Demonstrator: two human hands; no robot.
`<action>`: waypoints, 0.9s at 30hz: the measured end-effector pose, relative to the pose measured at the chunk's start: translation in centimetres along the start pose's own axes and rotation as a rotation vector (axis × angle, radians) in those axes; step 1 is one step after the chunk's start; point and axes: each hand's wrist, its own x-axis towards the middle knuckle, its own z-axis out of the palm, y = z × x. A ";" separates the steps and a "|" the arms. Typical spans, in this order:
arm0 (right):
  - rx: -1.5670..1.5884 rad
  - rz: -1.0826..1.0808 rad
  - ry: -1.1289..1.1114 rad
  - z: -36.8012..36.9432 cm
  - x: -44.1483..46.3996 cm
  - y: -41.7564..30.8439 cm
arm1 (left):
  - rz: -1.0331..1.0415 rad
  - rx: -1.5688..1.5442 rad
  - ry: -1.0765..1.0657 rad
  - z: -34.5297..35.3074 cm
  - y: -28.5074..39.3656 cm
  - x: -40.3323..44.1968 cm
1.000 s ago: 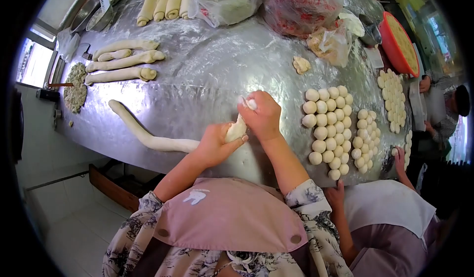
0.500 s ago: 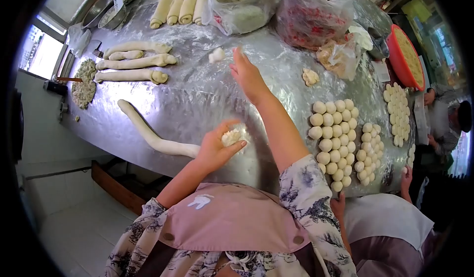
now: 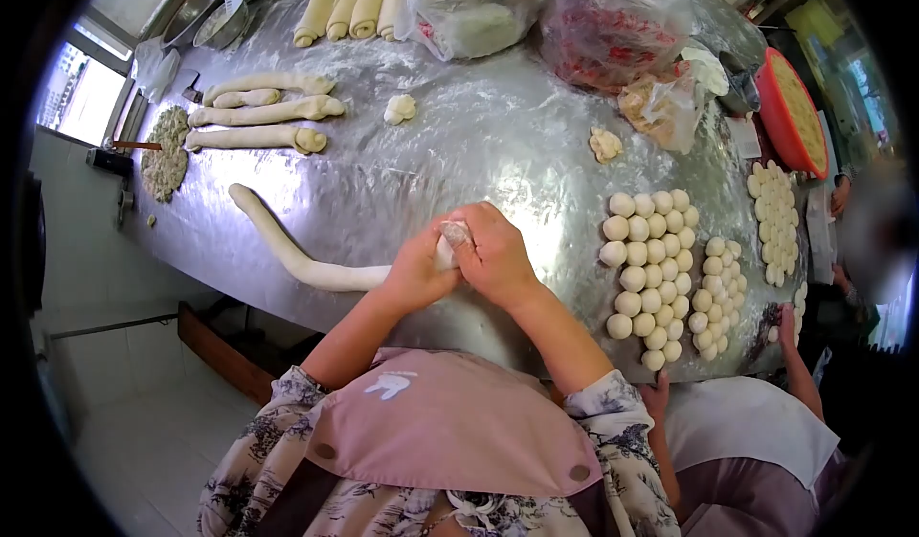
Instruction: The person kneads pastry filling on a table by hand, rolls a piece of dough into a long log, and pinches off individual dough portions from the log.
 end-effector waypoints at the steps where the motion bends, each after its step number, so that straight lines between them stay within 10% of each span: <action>1: -0.027 -0.027 0.025 0.1 0.2 -0.2 | -0.101 -0.013 -0.009 0.0 0.6 -0.1; 11: -0.145 -0.052 0.201 1.8 -0.8 0.3 | 0.112 -0.194 -0.051 0.2 -0.2 0.6; 22: -0.030 -0.050 0.235 2.0 0.3 3.2 | -0.111 -0.067 -0.055 -0.7 1.1 1.0; 27: -0.247 0.225 0.292 1.4 4.6 8.7 | -0.013 -0.174 -0.252 -1.9 2.2 -1.4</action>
